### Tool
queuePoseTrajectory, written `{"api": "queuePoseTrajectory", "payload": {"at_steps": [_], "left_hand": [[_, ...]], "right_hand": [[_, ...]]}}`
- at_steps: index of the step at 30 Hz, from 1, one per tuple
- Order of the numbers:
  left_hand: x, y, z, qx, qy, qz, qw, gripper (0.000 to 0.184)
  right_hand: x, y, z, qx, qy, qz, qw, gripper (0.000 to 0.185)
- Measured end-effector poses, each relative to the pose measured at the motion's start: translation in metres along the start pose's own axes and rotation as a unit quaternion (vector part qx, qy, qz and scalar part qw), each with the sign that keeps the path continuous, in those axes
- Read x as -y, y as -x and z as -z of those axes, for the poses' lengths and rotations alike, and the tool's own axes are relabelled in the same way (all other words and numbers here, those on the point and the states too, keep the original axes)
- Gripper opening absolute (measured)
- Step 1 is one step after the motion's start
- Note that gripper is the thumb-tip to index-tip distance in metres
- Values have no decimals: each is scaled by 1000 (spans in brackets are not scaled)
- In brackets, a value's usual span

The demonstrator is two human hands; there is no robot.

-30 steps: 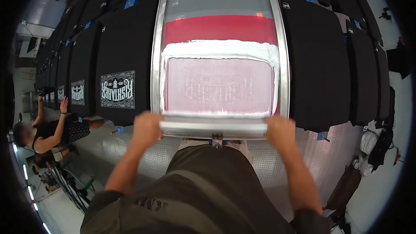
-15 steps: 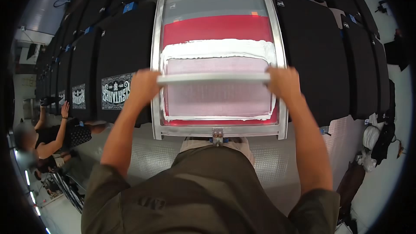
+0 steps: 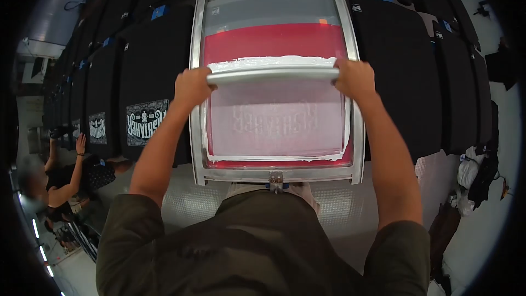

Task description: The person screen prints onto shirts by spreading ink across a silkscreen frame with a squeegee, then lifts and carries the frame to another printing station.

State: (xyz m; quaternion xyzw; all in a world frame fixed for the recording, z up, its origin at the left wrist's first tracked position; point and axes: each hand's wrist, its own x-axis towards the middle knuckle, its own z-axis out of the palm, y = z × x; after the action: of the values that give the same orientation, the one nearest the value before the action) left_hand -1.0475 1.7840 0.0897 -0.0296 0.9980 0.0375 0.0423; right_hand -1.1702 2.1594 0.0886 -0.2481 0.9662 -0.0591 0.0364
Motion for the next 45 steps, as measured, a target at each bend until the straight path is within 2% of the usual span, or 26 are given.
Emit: {"api": "queuePoseTrajectory", "payload": {"at_steps": [2,3,6,7,8,10,11,12,13,14,16,18,19,21,22,26,28,31,32,35,36,38,40,42,43,45], "left_hand": [[-10,-30,27,115,-57,55,990,14],[-22,-37,36,120,-84,82,986,17],[-70,-52,8,41,-23,-51,998,17],[-93,-52,6,0,21,-112,993,17],[-100,-59,8,-5,22,-119,993,17],[-113,-63,15,40,100,-117,987,23],[-106,-75,25,92,118,-117,982,31],[-100,-83,31,100,121,-120,980,33],[-94,-88,37,105,123,-123,979,35],[-92,-88,45,93,150,-119,977,37],[-94,-87,57,80,142,-114,980,36],[-99,-87,59,55,151,-102,982,37],[-102,-87,49,55,144,-113,982,37],[-107,-89,26,57,113,-90,988,36],[-111,-82,21,42,74,-107,991,35],[-124,-40,11,38,53,-77,995,29],[-123,-12,0,-1,45,-118,992,26],[-136,61,-13,3,50,-122,991,30],[-139,90,-27,-26,75,-129,988,29],[-167,181,-30,-91,81,-145,982,25],[-174,199,-39,-148,108,-153,971,26],[-177,209,-37,-150,117,-161,969,26],[-171,197,-20,-79,101,-141,982,25],[-161,165,10,-6,128,-129,983,24],[-156,144,22,56,122,-91,987,24],[-145,102,33,62,93,-77,991,32]], "right_hand": [[-6,-25,9,29,42,19,998,28],[-2,-31,15,92,32,-33,995,39],[11,-3,4,-118,2,-21,993,59],[20,15,6,-216,-17,3,976,61],[31,34,8,-312,-33,30,949,64],[52,88,9,-340,-91,-4,936,58],[61,125,-5,-284,-188,-67,938,38],[73,161,-12,-120,-402,-164,893,22],[78,194,-24,52,-476,-207,853,22],[89,217,-24,206,-531,-247,784,30],[104,263,-81,346,-472,-184,790,39],[138,275,-100,309,-526,-193,769,52],[143,258,-74,360,-633,-170,664,49],[150,264,-124,316,-690,-203,619,45],[149,261,-129,314,-626,-197,686,37],[152,263,-120,287,-646,-222,671,27],[153,260,-107,283,-608,-223,708,23],[157,266,-109,248,-631,-235,697,23],[157,267,-114,215,-650,-233,690,24],[158,266,-106,237,-630,-250,696,28],[157,269,-108,184,-563,-197,781,31],[160,269,-78,133,-513,-198,825,32],[161,275,-95,140,-526,-179,820,28],[162,273,-93,216,-617,-242,717,23],[163,276,-94,198,-644,-249,696,21],[162,276,-89,198,-624,-230,720,20]]}}
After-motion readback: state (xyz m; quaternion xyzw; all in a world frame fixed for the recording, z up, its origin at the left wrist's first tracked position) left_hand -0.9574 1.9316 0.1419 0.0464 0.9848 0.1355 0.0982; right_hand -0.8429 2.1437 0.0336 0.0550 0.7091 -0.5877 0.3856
